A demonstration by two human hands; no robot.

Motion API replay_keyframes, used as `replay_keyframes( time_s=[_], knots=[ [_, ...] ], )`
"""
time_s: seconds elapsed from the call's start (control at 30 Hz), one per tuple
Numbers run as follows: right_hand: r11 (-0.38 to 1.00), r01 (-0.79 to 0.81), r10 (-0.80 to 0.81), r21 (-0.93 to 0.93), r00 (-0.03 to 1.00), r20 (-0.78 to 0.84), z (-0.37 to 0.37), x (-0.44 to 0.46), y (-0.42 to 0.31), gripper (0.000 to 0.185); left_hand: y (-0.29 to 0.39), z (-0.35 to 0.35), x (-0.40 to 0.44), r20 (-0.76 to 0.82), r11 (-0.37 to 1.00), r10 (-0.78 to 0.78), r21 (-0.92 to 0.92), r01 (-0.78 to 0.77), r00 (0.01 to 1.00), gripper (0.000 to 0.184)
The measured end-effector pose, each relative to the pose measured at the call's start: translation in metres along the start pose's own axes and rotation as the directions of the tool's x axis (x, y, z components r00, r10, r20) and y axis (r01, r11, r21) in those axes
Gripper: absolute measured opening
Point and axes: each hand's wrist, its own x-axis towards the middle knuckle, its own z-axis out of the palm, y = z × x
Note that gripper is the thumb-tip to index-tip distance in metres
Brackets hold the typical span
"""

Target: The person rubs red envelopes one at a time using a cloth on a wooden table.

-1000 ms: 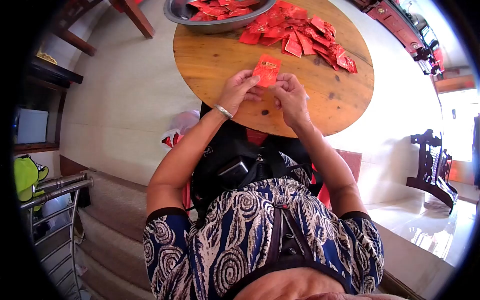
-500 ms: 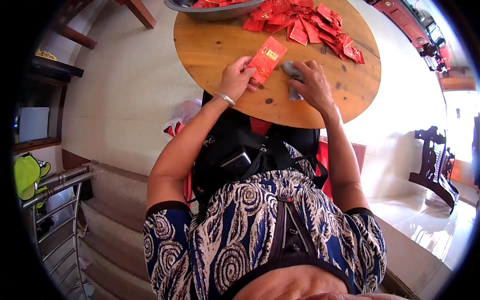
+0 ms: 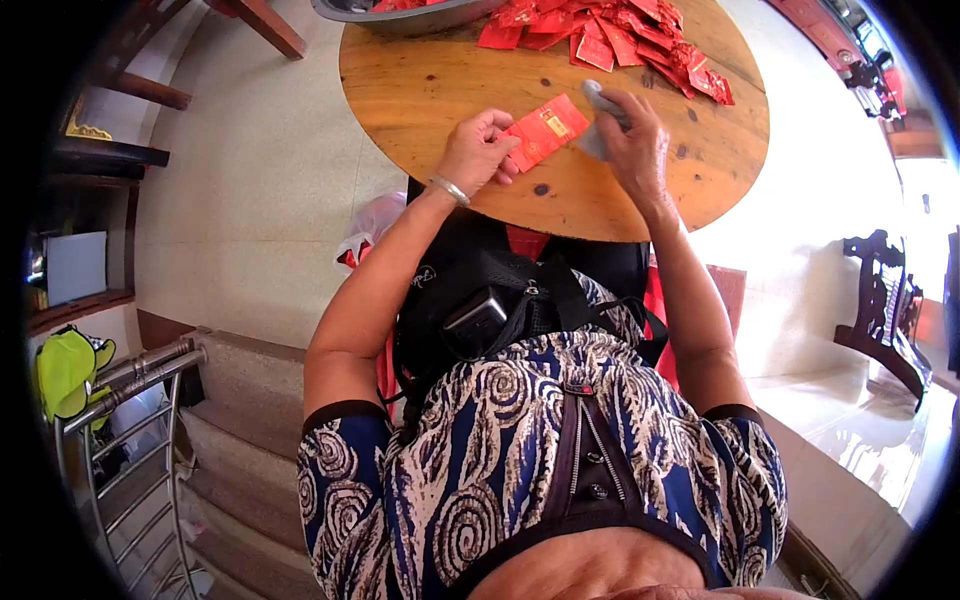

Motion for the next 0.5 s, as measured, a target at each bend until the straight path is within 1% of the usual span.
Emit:
replay_keyframes(
  time_s=[0.07, 0.1, 0.17, 0.2, 0.27, 0.33, 0.4, 0.47, 0.5],
  knots=[
    [0.987, 0.069, -0.067, 0.148, 0.998, -0.019, 0.010, -0.006, -0.017, 0.030, 0.001, 0.003, -0.001, 0.019, 1.000, -0.027, 0.002, 0.026, 0.999, 0.025],
    [0.987, 0.064, -0.061, 0.146, 0.998, -0.027, 0.015, -0.009, -0.020, 0.030, 0.001, 0.005, -0.002, 0.034, 1.000, -0.027, 0.010, 0.026, 0.999, 0.023],
    [0.982, 0.180, -0.185, 0.057, 0.978, 0.093, 0.026, -0.016, -0.021, 0.028, 0.000, 0.008, -0.002, 0.059, 0.999, -0.026, 0.022, 0.025, 0.998, 0.022],
    [0.983, 0.178, -0.182, 0.052, 0.980, 0.084, 0.029, -0.020, -0.022, 0.028, 0.000, 0.008, -0.002, 0.068, 0.999, -0.019, 0.050, 0.016, 0.997, 0.021],
    [0.956, 0.277, -0.248, -0.098, 0.939, 0.239, 0.034, -0.026, -0.020, 0.028, 0.001, 0.009, 0.000, 0.085, 0.997, -0.005, 0.079, -0.001, 0.996, 0.020],
    [0.960, 0.260, -0.231, -0.099, 0.943, 0.241, 0.038, -0.023, -0.014, 0.027, -0.001, 0.009, 0.001, 0.074, 0.995, -0.043, 0.091, 0.036, 0.996, 0.020],
    [0.964, 0.248, -0.218, -0.095, 0.944, 0.250, 0.038, -0.022, -0.012, 0.027, -0.001, 0.010, 0.000, 0.071, 0.996, -0.038, 0.082, 0.032, 0.997, 0.020],
    [0.957, 0.241, -0.202, -0.162, 0.952, 0.229, 0.039, -0.023, -0.013, 0.028, -0.001, 0.009, -0.001, 0.064, 0.997, -0.032, 0.079, 0.027, 0.997, 0.020],
    [0.956, 0.244, -0.205, -0.161, 0.952, 0.227, 0.039, -0.022, -0.012, 0.028, -0.001, 0.009, -0.002, 0.058, 0.997, -0.021, 0.071, 0.017, 0.998, 0.021]
  ],
)
